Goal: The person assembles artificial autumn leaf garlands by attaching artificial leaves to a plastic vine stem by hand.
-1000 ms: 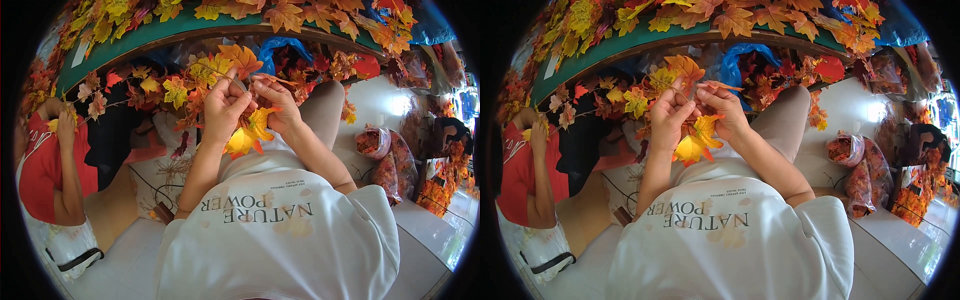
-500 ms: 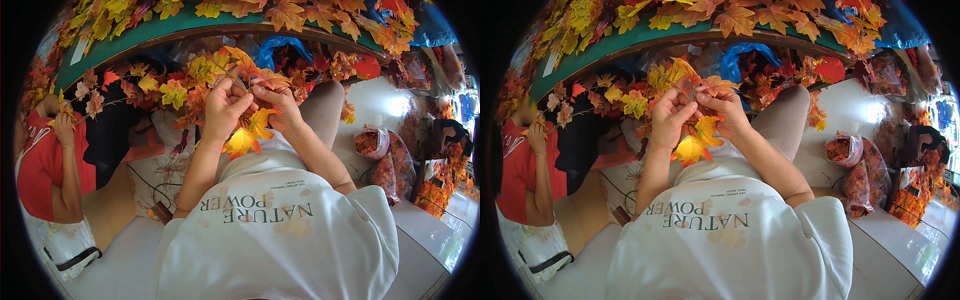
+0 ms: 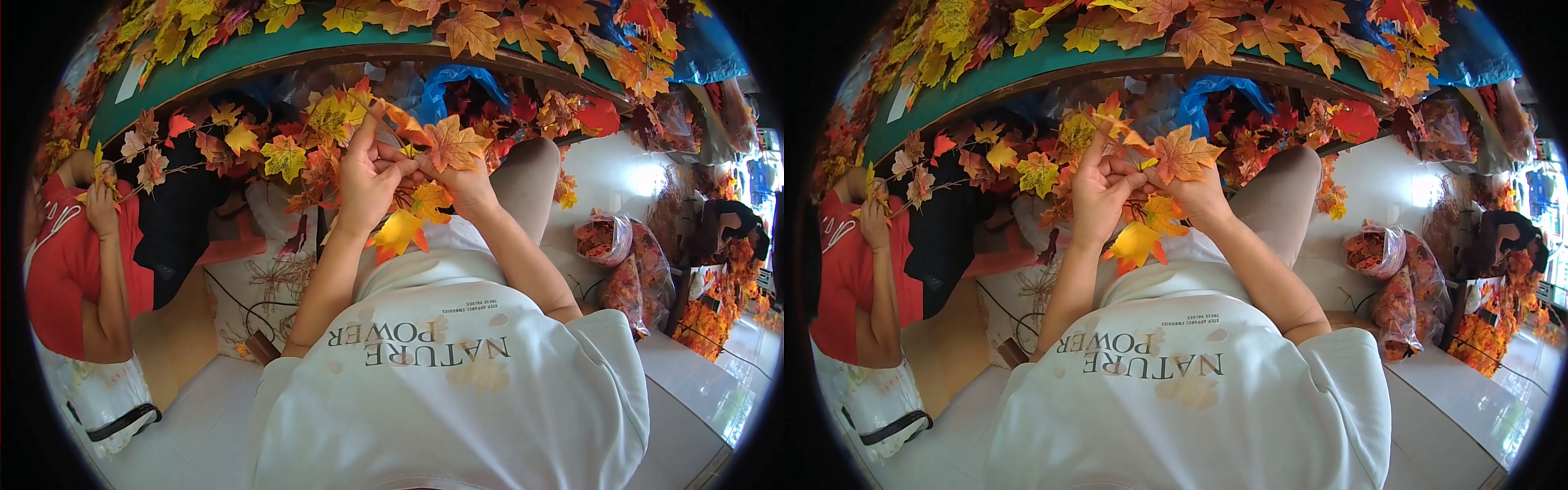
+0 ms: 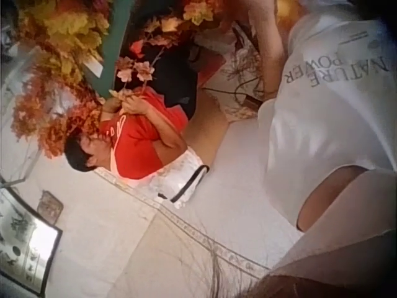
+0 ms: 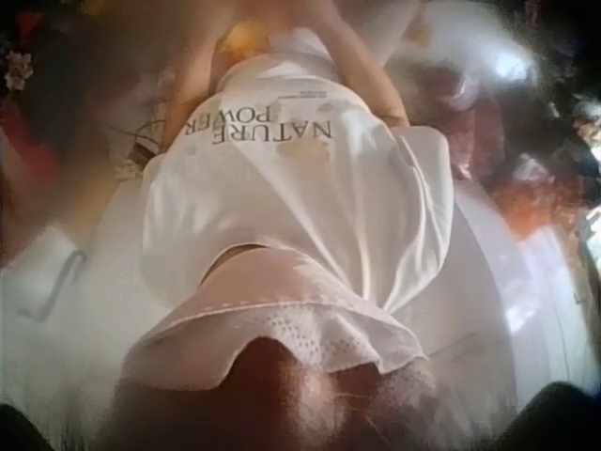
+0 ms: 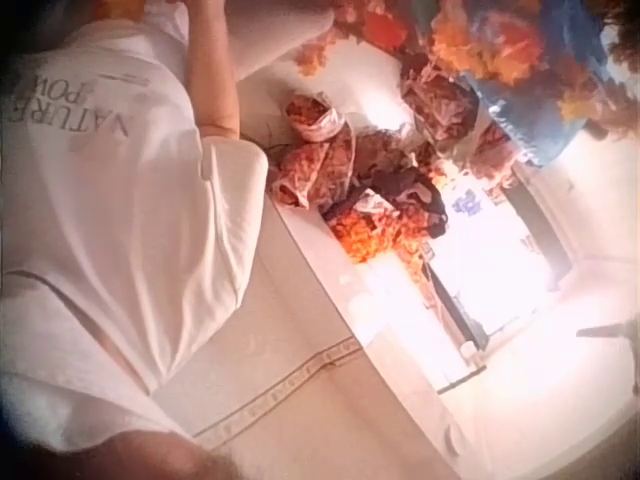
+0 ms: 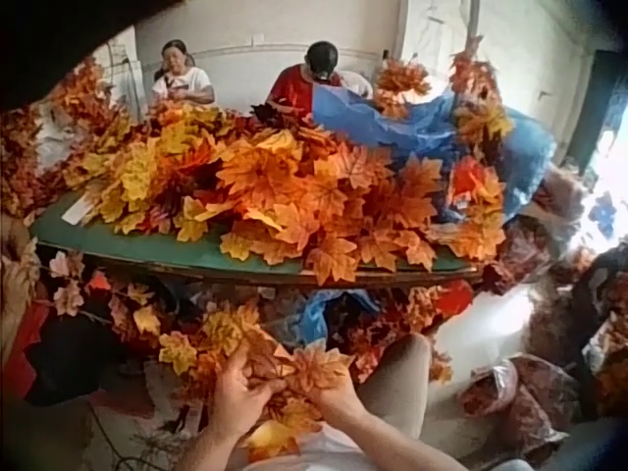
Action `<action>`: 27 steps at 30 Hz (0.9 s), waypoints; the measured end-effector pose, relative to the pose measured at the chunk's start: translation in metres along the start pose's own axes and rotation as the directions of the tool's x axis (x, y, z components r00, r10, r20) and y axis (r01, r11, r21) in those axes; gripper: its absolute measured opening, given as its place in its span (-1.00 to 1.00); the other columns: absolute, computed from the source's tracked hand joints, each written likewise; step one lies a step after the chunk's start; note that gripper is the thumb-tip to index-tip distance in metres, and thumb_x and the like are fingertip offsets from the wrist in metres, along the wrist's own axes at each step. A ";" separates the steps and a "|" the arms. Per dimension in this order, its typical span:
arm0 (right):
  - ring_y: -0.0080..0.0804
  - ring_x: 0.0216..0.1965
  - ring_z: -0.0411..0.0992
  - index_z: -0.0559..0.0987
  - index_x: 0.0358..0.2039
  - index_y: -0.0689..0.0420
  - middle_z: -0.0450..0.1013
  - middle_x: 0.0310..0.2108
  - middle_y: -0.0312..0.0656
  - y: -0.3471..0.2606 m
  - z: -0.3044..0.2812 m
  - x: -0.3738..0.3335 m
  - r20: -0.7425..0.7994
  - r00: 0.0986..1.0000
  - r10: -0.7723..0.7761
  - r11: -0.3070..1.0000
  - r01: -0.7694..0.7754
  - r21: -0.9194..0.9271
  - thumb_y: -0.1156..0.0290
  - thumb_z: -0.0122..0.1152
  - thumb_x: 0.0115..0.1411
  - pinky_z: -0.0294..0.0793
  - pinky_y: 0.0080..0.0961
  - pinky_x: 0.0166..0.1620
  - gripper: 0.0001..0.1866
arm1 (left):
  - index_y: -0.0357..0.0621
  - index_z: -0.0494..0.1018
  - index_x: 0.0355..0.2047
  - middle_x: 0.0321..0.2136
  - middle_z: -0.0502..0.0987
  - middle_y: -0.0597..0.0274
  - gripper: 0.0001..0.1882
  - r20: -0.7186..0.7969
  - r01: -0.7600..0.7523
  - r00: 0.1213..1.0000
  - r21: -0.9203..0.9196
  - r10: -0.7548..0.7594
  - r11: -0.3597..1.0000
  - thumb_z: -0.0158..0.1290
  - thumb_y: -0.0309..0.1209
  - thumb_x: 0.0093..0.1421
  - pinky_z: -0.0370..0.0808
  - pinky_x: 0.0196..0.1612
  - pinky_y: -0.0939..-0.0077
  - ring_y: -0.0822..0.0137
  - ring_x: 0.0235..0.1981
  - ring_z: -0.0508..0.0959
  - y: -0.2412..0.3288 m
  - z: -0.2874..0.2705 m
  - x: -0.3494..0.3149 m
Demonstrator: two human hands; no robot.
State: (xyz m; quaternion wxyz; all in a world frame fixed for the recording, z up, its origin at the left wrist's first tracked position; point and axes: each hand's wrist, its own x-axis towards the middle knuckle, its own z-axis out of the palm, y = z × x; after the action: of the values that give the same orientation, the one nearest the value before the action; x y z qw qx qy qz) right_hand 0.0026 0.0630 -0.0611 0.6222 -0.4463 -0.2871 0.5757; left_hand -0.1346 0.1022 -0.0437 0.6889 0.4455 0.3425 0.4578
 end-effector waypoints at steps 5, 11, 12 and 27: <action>-0.51 -0.30 0.44 0.45 -0.23 0.22 0.44 -0.29 -0.25 0.025 -0.009 0.000 0.029 0.975 0.220 0.953 -0.221 0.208 0.55 0.16 0.09 0.46 -0.55 -0.21 -0.79 | -0.08 0.27 0.10 -0.42 0.42 0.20 -0.31 0.082 -0.250 0.961 0.670 0.266 0.699 0.19 -0.63 -0.10 0.45 -0.44 0.54 0.42 -0.54 0.44 -0.003 -0.005 0.004; -0.53 -0.33 0.39 0.41 -0.23 0.18 0.38 -0.42 -0.31 0.014 0.003 0.000 0.119 0.980 0.160 0.968 -0.180 0.173 0.43 0.05 0.21 0.42 -0.57 -0.25 -0.85 | -0.10 0.26 0.12 -0.36 0.40 0.33 -0.35 0.095 -0.199 0.980 0.481 0.175 0.854 0.17 -0.56 -0.03 0.37 -0.37 0.65 0.55 -0.37 0.39 0.008 -0.024 0.009; -0.51 -0.34 0.39 0.41 -0.23 0.18 0.36 -0.44 -0.30 0.012 0.002 0.001 0.187 0.967 0.172 0.959 -0.208 0.194 0.40 0.03 0.22 0.43 -0.57 -0.30 -0.84 | -0.12 0.25 0.12 -0.35 0.40 0.35 -0.40 0.070 -0.110 0.993 0.162 0.100 0.981 0.11 -0.57 0.03 0.37 -0.31 0.67 0.57 -0.33 0.38 0.010 -0.024 0.009; -0.58 -0.53 0.23 0.43 -0.20 0.24 0.33 -0.53 -0.30 0.009 -0.010 0.012 0.228 0.936 0.267 0.814 -0.345 0.466 0.42 0.01 0.21 0.29 -0.67 -0.42 -0.81 | -0.23 0.35 0.01 -0.31 0.49 0.28 -0.65 -0.137 -0.089 0.989 -0.312 0.048 0.946 -0.02 -0.50 0.20 0.42 -0.22 0.68 0.49 -0.31 0.50 0.012 -0.038 0.016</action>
State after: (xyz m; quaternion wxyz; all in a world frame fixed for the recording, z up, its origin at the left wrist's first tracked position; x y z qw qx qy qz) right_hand 0.0094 0.0717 -0.0754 0.5915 -0.2653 -0.0991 0.7549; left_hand -0.1668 0.1309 -0.0475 0.7120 0.3105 0.2921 0.5579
